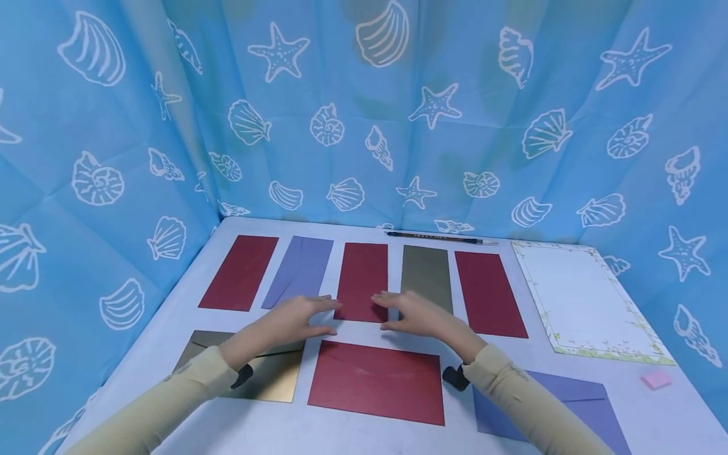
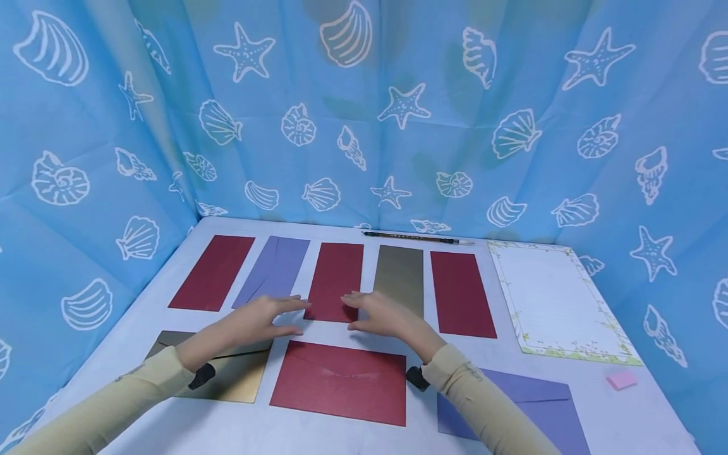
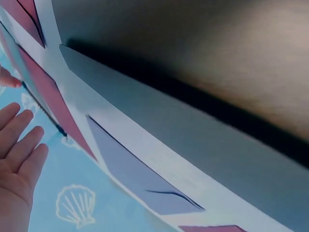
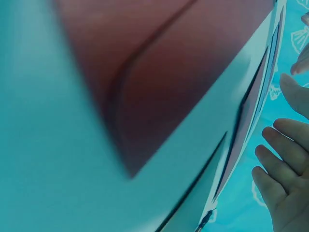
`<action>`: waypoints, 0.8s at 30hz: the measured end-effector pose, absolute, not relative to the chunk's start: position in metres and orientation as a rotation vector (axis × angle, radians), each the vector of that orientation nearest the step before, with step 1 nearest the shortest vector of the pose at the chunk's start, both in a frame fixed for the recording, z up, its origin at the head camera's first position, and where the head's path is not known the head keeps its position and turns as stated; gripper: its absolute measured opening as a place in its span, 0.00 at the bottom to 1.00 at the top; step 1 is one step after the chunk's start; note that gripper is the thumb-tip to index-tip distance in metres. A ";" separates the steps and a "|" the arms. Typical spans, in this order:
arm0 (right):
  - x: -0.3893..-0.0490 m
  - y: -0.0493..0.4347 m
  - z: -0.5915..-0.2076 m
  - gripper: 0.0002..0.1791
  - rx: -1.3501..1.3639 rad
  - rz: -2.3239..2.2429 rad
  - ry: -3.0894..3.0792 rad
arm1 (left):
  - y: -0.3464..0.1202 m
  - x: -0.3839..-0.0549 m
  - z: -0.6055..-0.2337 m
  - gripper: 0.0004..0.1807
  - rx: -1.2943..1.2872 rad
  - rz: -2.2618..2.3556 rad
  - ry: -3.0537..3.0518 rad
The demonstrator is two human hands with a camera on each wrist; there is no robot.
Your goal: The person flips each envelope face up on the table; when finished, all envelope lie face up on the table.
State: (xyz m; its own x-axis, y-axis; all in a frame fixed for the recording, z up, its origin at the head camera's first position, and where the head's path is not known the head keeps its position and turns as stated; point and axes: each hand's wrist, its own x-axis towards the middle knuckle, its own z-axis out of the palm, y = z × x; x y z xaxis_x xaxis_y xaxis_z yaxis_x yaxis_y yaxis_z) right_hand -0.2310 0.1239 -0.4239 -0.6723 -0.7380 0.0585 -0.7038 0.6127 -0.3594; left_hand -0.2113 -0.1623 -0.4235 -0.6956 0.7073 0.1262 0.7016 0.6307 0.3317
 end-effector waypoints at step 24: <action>-0.223 0.135 -0.432 0.31 -1.112 -0.504 2.669 | -0.130 -0.248 -0.442 0.41 1.013 0.376 2.820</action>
